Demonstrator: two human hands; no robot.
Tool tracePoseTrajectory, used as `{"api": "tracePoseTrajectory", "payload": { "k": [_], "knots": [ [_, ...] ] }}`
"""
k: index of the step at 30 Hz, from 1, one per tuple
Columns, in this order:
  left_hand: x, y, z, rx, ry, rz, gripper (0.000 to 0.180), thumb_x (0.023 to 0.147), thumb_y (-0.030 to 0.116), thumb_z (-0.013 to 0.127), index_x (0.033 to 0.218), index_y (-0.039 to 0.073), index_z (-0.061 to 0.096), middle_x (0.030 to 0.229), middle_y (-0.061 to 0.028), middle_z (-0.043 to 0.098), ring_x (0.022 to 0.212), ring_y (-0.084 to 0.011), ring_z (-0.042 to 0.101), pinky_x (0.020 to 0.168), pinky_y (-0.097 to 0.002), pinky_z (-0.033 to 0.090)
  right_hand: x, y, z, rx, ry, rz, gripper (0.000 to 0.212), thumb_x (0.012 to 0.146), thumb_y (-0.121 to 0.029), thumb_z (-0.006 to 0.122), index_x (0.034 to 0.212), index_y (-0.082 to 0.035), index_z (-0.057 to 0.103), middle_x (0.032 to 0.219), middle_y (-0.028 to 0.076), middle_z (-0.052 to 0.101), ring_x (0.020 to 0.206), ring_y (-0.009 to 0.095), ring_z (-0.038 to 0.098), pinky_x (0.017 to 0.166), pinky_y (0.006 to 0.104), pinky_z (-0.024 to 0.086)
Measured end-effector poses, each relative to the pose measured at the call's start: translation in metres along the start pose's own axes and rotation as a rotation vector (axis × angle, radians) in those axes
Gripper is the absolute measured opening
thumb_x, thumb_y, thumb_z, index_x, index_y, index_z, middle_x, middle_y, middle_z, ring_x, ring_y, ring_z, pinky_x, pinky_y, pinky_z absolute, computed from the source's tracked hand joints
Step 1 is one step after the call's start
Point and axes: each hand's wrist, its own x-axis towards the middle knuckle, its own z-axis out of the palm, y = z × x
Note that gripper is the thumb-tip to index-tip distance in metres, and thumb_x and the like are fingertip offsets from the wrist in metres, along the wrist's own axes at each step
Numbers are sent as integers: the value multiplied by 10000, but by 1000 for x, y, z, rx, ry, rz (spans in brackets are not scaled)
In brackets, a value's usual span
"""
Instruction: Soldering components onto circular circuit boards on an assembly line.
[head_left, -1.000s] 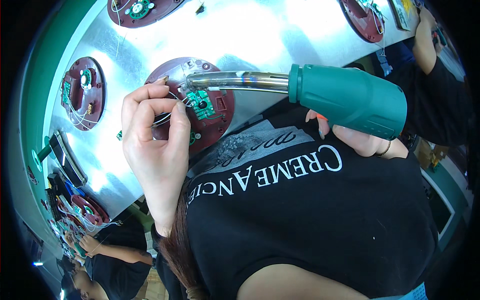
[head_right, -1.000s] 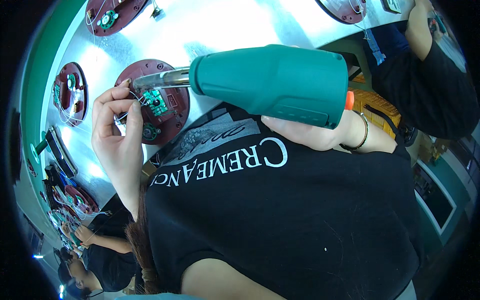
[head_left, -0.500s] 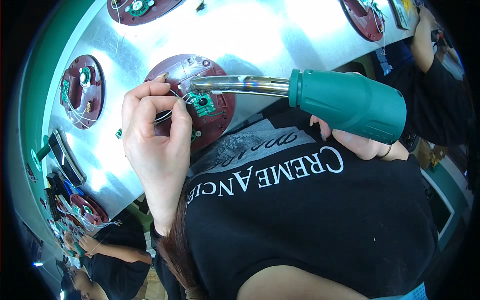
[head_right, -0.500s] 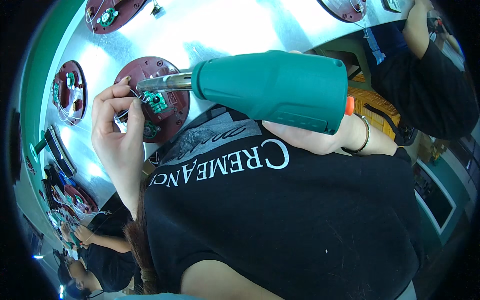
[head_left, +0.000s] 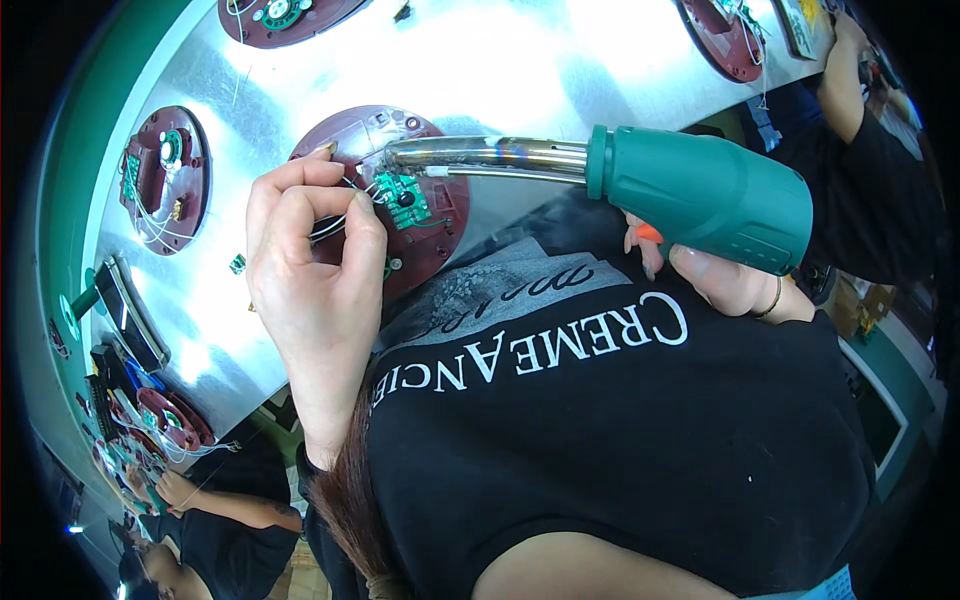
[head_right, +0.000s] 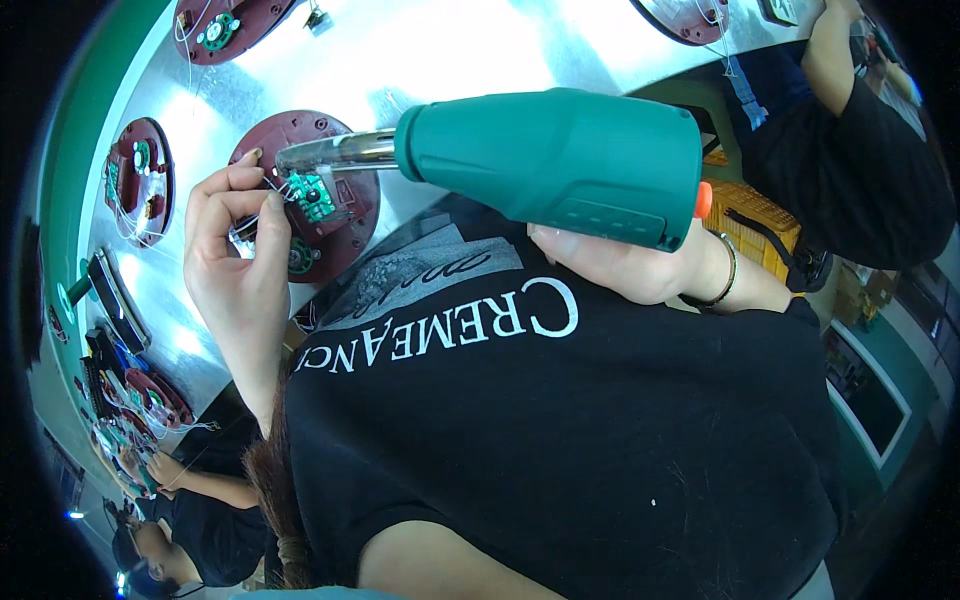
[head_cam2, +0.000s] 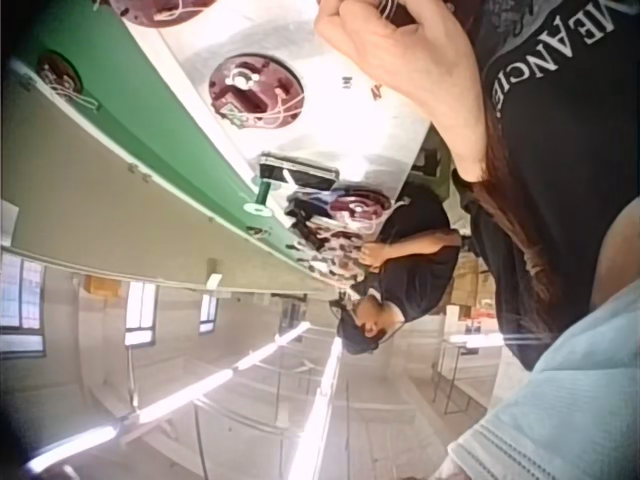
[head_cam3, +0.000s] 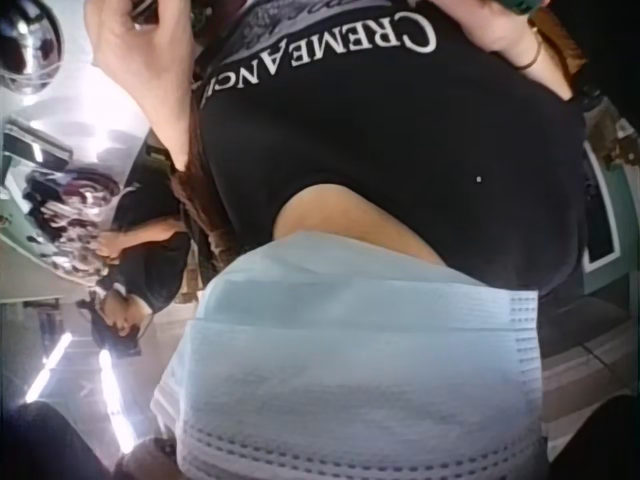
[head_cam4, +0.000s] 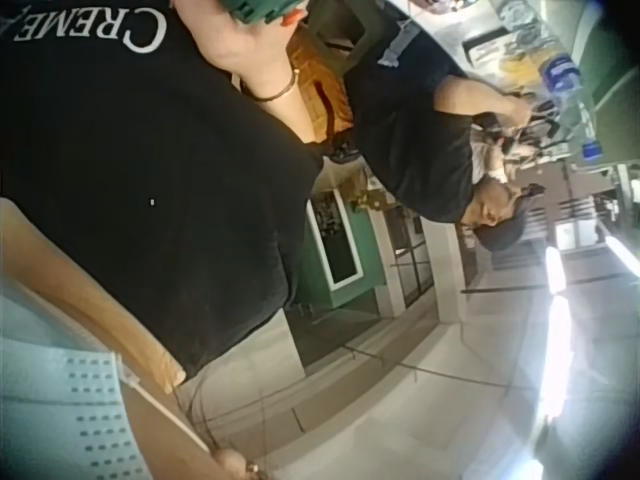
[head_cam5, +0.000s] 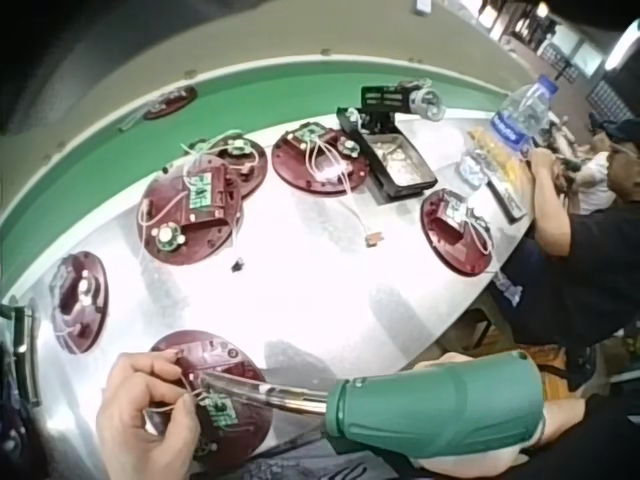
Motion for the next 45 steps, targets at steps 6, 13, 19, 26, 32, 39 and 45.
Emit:
{"api": "tracePoseTrajectory", "payload": {
  "k": [6,13,19,26,32,39,45],
  "knots": [
    [0,-5,1,15,0,81,65,746,-37,648,752,-13,588,943,-138,613,949,-272,629,791,-346,496,-7,1,0,103,42,58,297,858,-133,585,1108,21,541,929,101,595,665,139,576,626,277,476],
    [1,-6,-1,-24,-24,42,55,757,-23,632,763,-20,578,960,-155,604,947,-279,603,843,-352,465,-1,0,8,166,137,64,464,853,-188,562,1236,55,463,991,161,586,617,170,580,638,319,507],
    [3,-13,4,-26,-9,134,85,751,-37,622,749,-16,540,922,-175,584,925,-308,597,833,-373,472,-5,4,14,290,217,-74,174,897,-19,547,1060,40,558,895,89,616,644,121,614,602,267,507],
    [2,-14,3,-9,-6,141,72,753,-15,615,747,-25,543,915,-189,585,905,-330,590,812,-384,469,-19,-2,15,360,263,-141,154,912,-71,557,1030,27,555,860,81,596,644,118,606,628,293,522],
    [5,-7,-2,15,-29,128,82,769,15,608,749,-24,539,887,-179,569,882,-331,584,797,-385,468,-35,-7,15,416,316,-182,192,908,-90,560,1065,18,532,884,86,591,624,120,599,646,313,527],
    [17,8,-17,34,-282,96,575,684,209,792,1110,-29,490,1016,-188,549,906,-346,564,813,-408,457,-29,-10,0,467,389,-192,260,899,-87,559,1134,5,496,904,96,594,614,134,597,648,324,532],
    [47,28,-33,406,-497,480,740,607,240,817,1226,0,490,1089,-169,578,954,-362,547,876,-428,418,-10,-19,-21,500,493,-256,227,883,-88,556,1082,20,532,900,105,601,600,135,586,634,325,527]
  ]
}}
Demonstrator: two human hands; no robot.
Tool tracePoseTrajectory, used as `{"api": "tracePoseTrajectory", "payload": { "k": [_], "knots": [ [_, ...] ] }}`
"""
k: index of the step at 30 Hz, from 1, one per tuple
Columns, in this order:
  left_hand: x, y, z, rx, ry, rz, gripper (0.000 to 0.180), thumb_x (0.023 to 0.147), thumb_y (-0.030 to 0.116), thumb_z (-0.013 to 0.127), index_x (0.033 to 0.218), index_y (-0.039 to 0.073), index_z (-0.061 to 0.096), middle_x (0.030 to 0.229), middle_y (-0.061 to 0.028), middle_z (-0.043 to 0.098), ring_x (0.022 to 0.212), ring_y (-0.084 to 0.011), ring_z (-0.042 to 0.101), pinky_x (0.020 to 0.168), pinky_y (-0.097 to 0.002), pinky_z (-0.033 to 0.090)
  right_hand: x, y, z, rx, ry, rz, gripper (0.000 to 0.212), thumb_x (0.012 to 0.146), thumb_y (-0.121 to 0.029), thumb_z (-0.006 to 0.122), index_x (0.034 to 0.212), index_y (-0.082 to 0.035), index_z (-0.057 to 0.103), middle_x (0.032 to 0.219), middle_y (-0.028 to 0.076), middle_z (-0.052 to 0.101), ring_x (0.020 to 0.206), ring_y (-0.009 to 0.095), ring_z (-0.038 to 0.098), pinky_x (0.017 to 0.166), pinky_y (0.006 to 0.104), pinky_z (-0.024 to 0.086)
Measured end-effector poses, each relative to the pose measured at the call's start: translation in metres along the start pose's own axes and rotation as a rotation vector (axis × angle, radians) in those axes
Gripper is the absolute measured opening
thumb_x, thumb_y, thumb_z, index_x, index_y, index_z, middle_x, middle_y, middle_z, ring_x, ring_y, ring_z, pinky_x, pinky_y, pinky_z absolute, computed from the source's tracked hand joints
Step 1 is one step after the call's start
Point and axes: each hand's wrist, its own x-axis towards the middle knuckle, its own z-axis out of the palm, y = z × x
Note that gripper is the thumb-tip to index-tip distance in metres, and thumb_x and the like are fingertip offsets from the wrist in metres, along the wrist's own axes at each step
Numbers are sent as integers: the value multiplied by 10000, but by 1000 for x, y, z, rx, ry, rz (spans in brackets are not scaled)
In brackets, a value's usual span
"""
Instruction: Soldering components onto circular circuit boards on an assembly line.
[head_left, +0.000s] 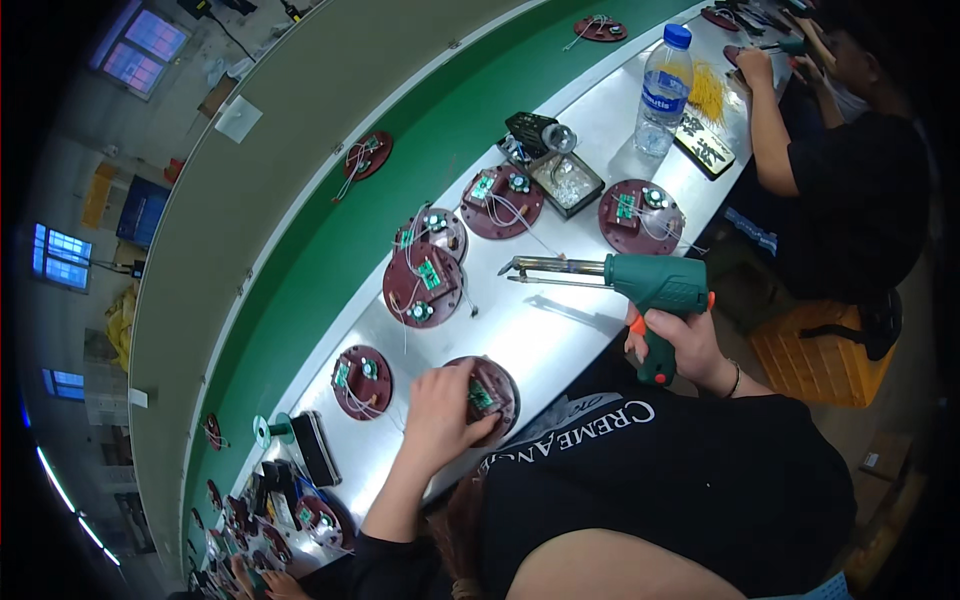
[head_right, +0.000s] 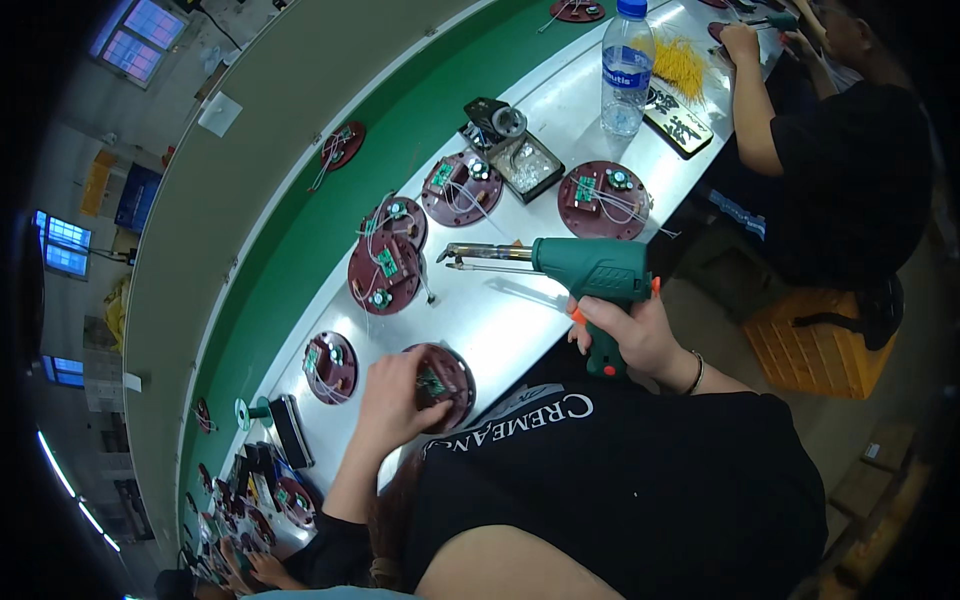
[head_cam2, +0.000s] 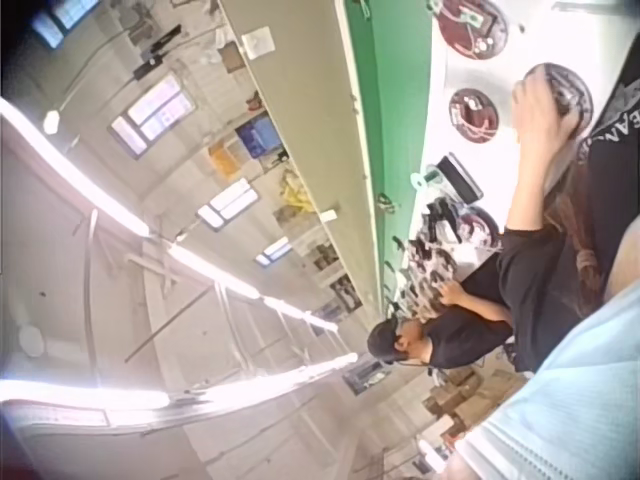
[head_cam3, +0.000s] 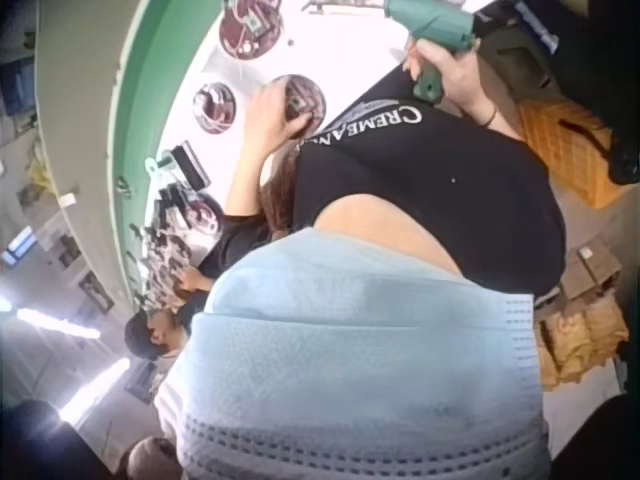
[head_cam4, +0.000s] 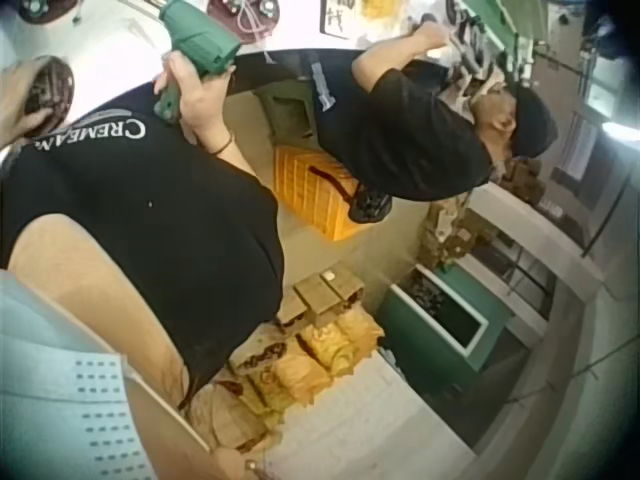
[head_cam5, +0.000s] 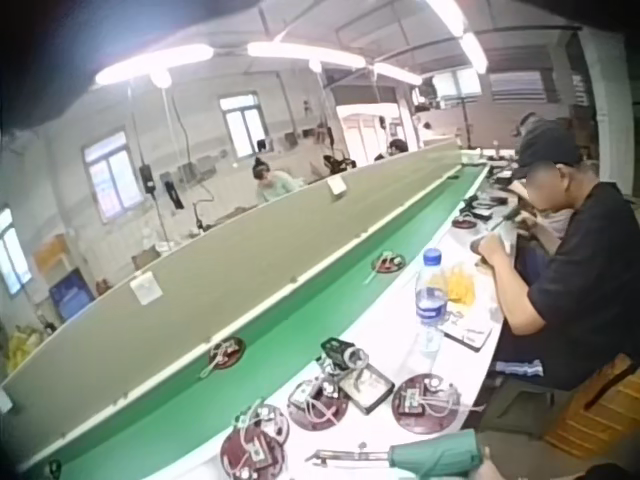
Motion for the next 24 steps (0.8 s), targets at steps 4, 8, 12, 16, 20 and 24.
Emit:
{"api": "tracePoseTrajectory", "payload": {
  "k": [4,8,12,16,20,24],
  "knots": [
    [50,-79,-57,-45,343,-114,603,673,272,774,1166,12,543,1034,-171,608,955,-350,578,843,-446,442,19,-8,3,14,70,-37,198,879,-81,544,1048,21,548,874,100,603,597,136,582,640,317,524],
    [94,-203,-102,549,234,-492,616,713,374,729,1196,51,524,1142,-133,591,1096,-324,539,923,-499,400,34,-13,10,-7,71,4,231,860,-67,520,1070,29,531,857,112,599,598,149,589,642,329,523],
    [155,-264,-110,690,-236,-610,730,732,491,698,1301,85,488,1253,-148,554,1214,-349,467,997,-560,337,40,-8,4,8,75,4,282,856,-60,523,1123,30,516,924,128,605,615,158,598,644,337,523],
    [279,-267,-98,578,42,-261,728,768,458,690,1317,40,459,1338,-192,482,1234,-353,461,1004,-448,399,48,6,-5,102,128,-52,259,877,-34,526,1124,42,528,943,121,616,653,158,610,658,325,526],
    [363,-278,-85,517,226,-69,819,732,360,738,1394,63,358,1385,-154,448,1328,-342,359,1073,-445,323,59,11,-2,62,63,-23,272,861,-16,521,1127,41,519,961,129,609,644,153,612,676,335,532],
    [408,-267,-75,501,-49,-287,812,730,333,737,1396,69,355,1395,-159,430,1327,-345,356,1071,-446,328,67,12,-11,-42,-12,22,272,842,10,526,1112,36,521,958,127,602,646,150,615,669,325,531]
  ]
}}
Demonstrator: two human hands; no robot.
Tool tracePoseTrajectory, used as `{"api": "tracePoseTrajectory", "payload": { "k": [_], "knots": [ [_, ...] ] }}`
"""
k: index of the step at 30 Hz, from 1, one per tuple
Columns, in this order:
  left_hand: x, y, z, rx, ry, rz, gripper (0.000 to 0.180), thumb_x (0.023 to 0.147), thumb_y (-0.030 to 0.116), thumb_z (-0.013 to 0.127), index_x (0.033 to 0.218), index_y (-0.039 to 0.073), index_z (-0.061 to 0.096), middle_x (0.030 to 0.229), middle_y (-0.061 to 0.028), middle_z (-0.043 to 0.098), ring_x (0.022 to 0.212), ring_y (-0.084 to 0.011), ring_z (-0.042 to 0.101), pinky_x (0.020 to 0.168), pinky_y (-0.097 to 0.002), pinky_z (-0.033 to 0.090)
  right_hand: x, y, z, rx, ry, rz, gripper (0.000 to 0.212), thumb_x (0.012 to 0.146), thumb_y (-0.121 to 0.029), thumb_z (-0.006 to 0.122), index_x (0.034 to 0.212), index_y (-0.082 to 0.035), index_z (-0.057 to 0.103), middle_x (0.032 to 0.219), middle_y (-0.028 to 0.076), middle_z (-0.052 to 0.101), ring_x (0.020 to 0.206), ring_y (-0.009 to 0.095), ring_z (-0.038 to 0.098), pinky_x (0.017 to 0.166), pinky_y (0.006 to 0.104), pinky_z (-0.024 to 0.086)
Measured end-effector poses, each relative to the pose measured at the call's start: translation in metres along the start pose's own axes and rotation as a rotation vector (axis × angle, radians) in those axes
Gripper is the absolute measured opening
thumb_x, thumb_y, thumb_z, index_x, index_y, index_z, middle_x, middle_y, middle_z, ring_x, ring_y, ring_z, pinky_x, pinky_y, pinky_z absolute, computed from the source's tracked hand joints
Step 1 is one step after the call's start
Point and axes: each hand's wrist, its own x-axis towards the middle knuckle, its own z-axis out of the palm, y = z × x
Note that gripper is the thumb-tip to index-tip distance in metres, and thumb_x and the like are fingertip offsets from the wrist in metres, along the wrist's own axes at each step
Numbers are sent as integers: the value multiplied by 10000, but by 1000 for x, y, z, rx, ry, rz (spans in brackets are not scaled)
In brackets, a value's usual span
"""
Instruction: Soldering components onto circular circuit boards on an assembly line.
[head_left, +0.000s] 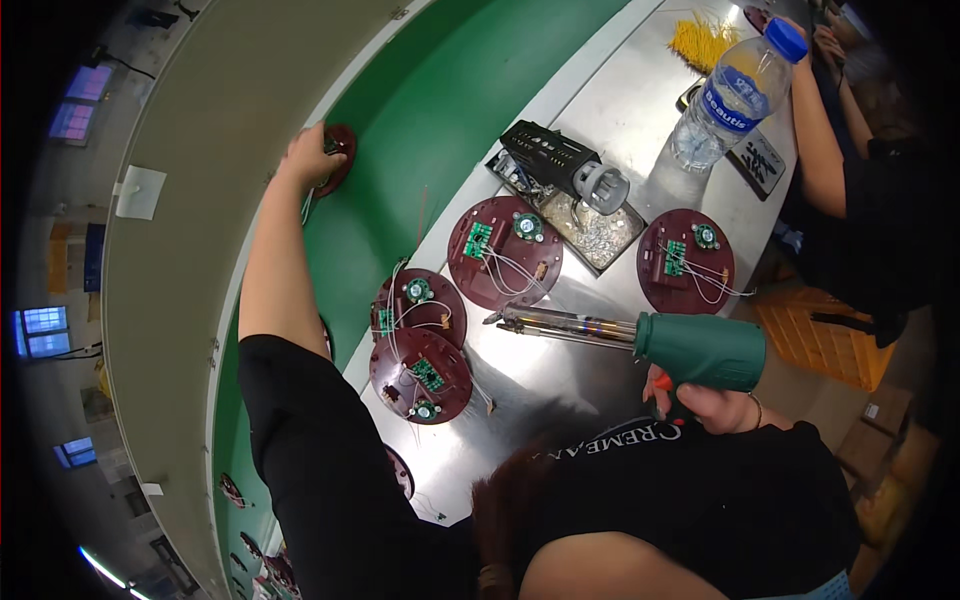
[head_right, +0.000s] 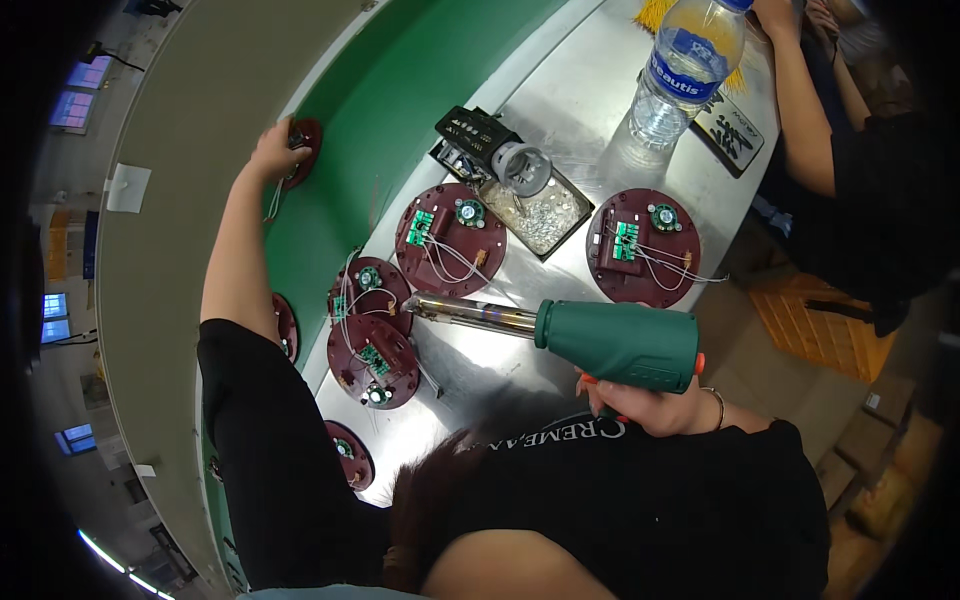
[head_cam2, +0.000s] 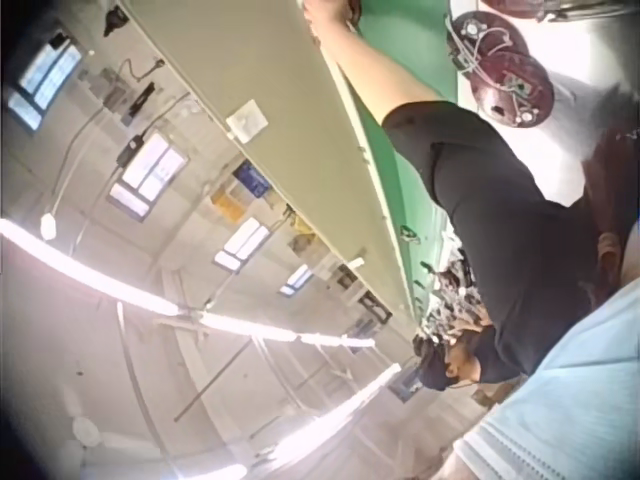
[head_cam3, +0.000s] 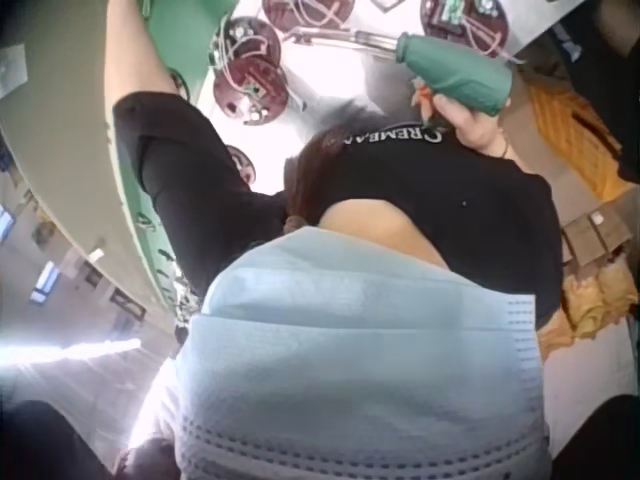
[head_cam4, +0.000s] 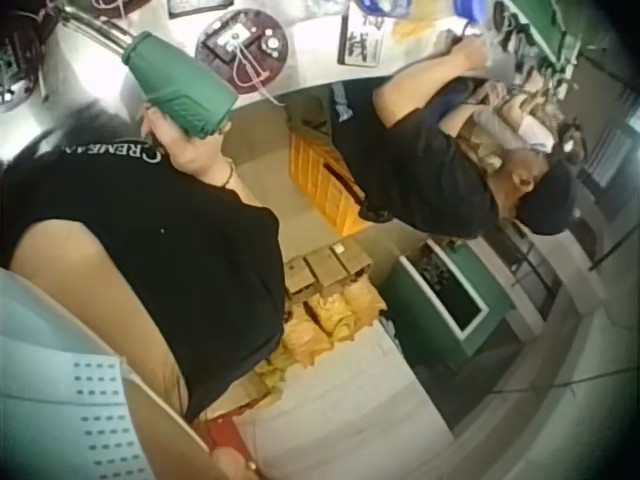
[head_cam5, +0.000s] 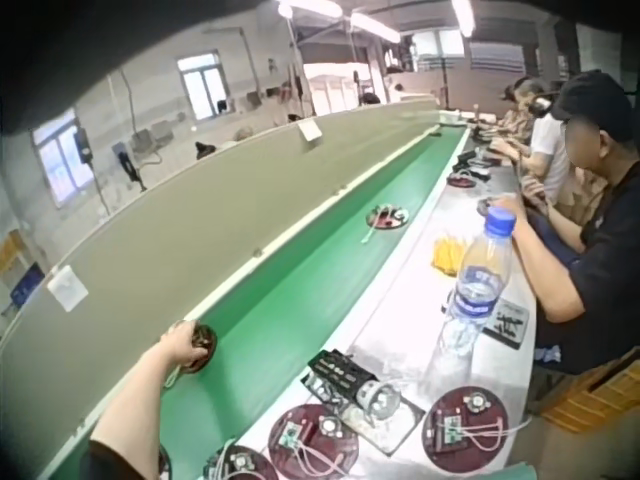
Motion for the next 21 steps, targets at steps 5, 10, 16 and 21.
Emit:
{"api": "tracePoseTrajectory", "payload": {
  "k": [5,10,16,21],
  "knots": [
    [14,-30,23,-259,-14,51,750,720,318,727,1344,24,433,1290,-223,471,1219,-401,439,1016,-424,404,0,4,4,2,-16,35,269,849,11,516,1117,35,525,977,129,597,652,151,616,674,330,529],
    [13,-19,27,-234,12,116,693,718,281,734,1277,-24,460,1261,-237,482,1198,-381,465,993,-416,423,-6,3,9,91,31,15,295,870,-22,515,1160,33,514,982,130,603,656,152,611,699,355,528],
    [18,-4,38,-358,155,119,651,716,238,743,1256,-14,480,1244,-237,544,1156,-379,527,985,-428,426,-16,4,12,118,81,-46,319,876,-39,530,1187,25,505,971,127,606,641,157,604,682,360,526],
    [24,7,28,-466,89,-23,570,724,262,726,1209,7,567,1145,-228,614,1076,-361,589,917,-418,480,-12,7,9,91,86,-17,335,872,-41,519,1201,26,497,971,127,602,636,160,602,680,361,525]
  ]
}}
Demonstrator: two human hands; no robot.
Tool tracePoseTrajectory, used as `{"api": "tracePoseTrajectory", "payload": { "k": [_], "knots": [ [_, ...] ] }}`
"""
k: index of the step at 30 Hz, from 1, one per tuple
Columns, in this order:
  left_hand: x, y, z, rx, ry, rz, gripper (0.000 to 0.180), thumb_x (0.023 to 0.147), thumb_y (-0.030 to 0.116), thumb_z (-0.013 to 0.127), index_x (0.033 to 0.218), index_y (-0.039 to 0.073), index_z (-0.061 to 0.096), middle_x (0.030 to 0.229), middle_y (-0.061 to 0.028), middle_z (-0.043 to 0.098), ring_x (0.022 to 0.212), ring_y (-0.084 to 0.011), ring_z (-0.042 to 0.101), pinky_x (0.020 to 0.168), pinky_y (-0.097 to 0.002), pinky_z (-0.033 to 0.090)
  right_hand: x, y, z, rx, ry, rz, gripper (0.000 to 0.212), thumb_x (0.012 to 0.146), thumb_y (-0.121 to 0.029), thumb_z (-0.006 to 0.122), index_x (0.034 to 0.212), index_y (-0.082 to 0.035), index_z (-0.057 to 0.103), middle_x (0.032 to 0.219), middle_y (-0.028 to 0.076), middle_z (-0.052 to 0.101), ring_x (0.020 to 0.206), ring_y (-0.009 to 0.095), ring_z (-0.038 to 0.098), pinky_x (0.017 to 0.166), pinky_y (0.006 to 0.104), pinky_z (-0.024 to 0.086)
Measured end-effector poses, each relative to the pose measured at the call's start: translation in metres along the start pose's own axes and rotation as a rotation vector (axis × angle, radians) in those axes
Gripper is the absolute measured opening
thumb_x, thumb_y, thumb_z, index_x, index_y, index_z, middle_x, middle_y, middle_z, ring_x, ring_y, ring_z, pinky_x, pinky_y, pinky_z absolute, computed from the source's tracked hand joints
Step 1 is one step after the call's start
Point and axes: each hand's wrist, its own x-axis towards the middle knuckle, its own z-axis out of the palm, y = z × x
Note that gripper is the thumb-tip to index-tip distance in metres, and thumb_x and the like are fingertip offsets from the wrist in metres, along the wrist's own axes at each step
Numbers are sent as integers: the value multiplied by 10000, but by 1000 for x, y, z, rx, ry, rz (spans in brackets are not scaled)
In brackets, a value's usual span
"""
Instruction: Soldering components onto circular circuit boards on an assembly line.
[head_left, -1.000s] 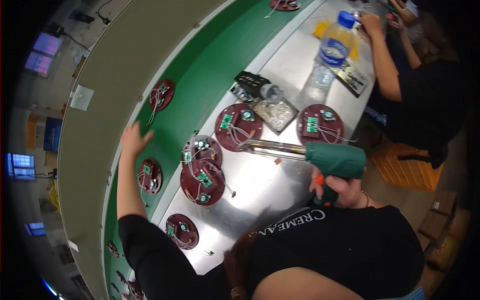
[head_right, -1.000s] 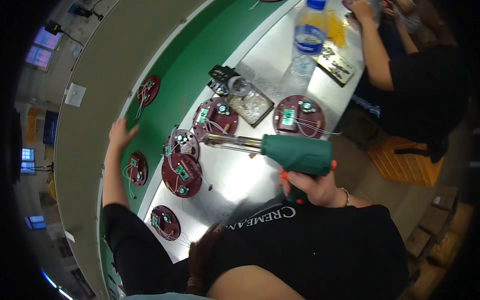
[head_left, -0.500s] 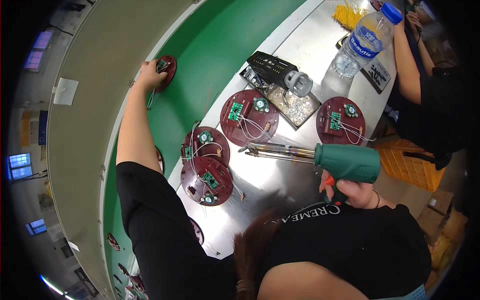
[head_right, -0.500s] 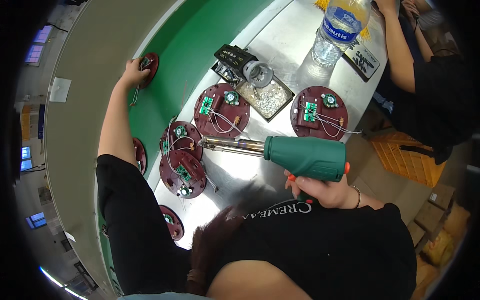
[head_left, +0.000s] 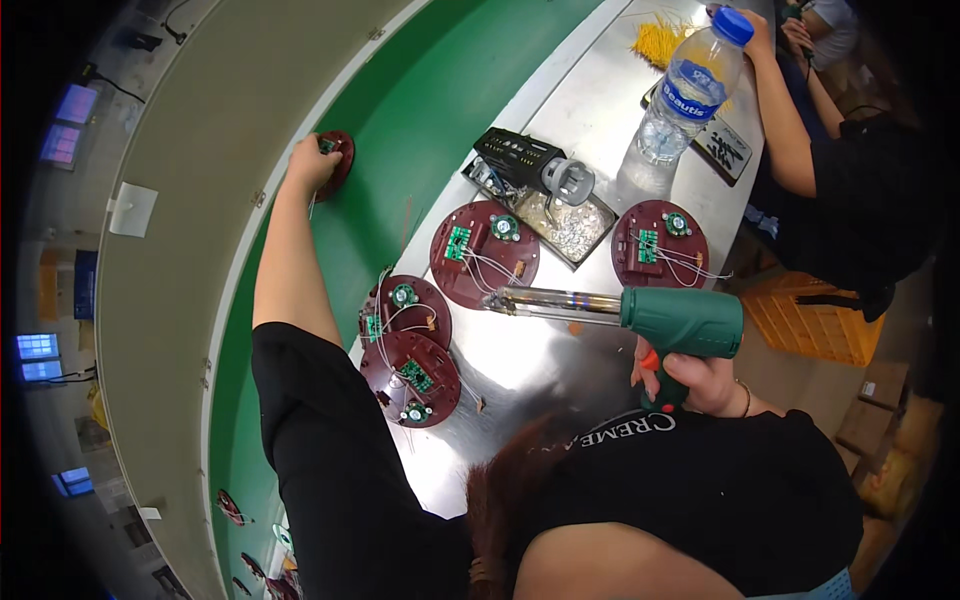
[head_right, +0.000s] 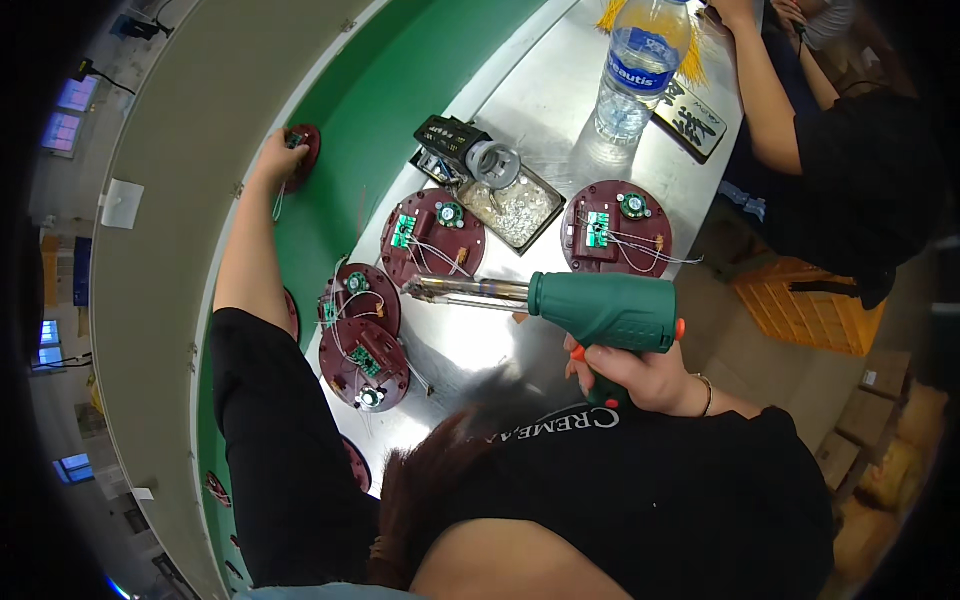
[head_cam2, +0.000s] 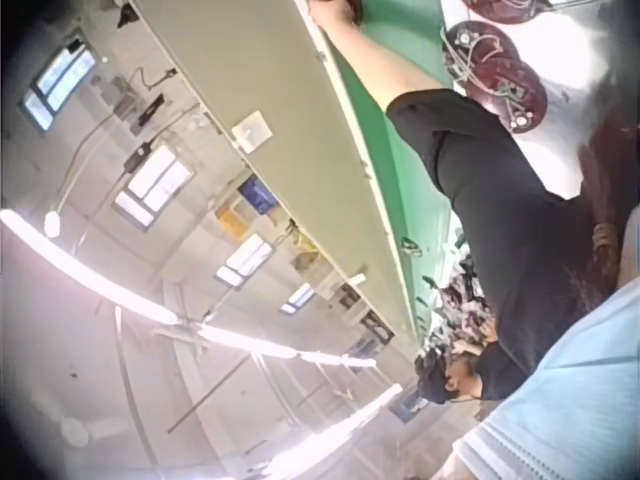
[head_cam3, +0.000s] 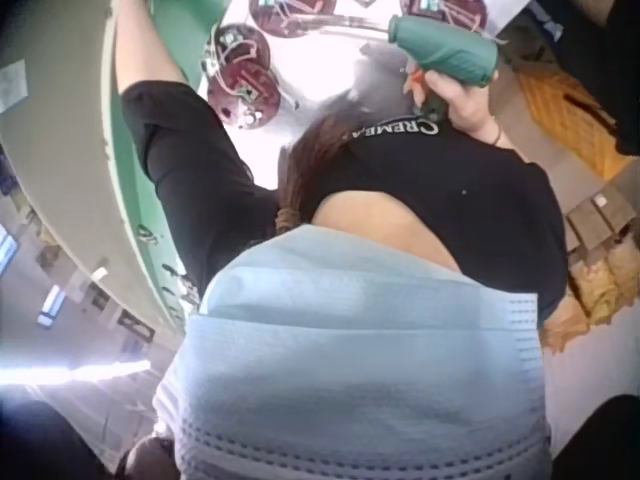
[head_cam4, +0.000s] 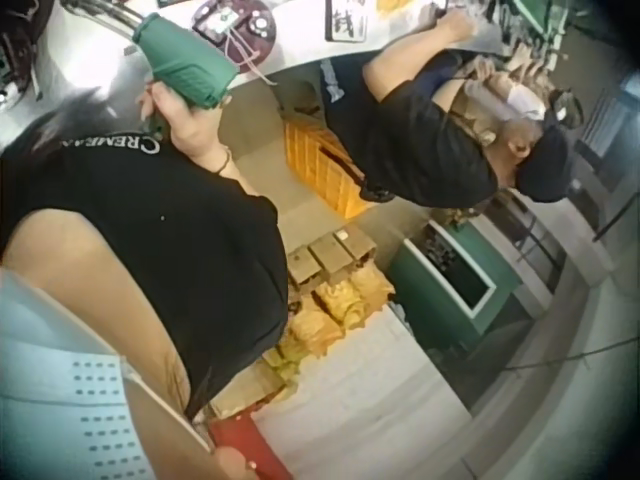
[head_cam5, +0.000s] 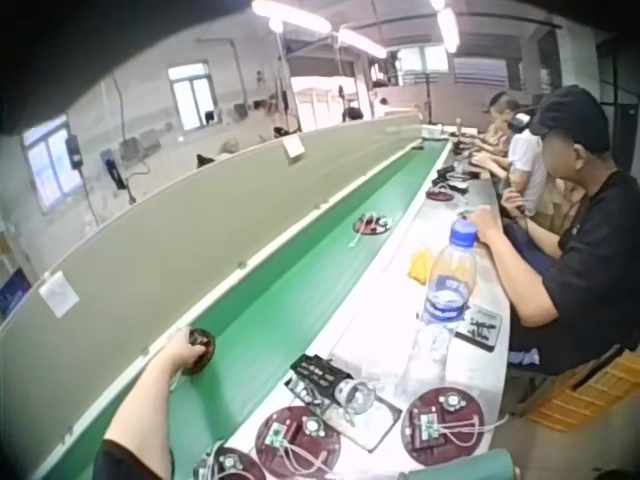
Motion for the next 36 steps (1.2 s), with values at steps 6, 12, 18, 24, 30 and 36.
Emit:
{"api": "tracePoseTrajectory", "payload": {
  "k": [6,12,18,24,30,36],
  "knots": [
    [-96,39,-70,-38,24,139,504,752,288,726,1137,-15,608,1032,-198,647,916,-268,642,814,-352,500,12,-13,11,4,74,41,577,806,-296,607,1235,49,433,877,146,564,524,168,563,623,358,507],
    [-329,93,-101,38,85,365,538,693,162,742,1174,-7,570,1125,-182,571,1007,-304,564,867,-371,458,9,-10,18,30,-91,42,499,828,-353,586,1093,53,469,887,114,538,499,158,554,619,358,485],
    [-473,144,-22,9,-82,212,557,623,137,741,1126,-31,570,1132,-137,561,1091,-337,474,982,-437,326,2,9,31,29,-335,110,509,885,-358,479,1160,69,449,935,103,533,510,134,534,669,371,491],
    [-520,136,31,10,90,150,656,631,147,770,1221,-11,532,1271,-142,521,1225,-343,422,1038,-445,284,3,59,66,191,-493,305,386,922,-314,394,1079,22,500,798,82,544,506,104,506,945,468,461],
    [-567,133,64,-206,447,-121,690,686,217,814,1254,-25,506,1346,-170,468,1317,-387,346,1072,-478,266,0,92,78,185,-584,244,341,921,-310,416,952,3,548,811,59,567,495,102,524,1032,465,402],
    [-561,145,71,-132,476,-176,496,805,252,715,1175,-44,567,1327,-193,453,1318,-397,302,1060,-502,245,-5,94,88,145,-498,243,339,913,-302,431,914,13,556,761,42,565,500,110,531,1048,450,394]
  ]
}}
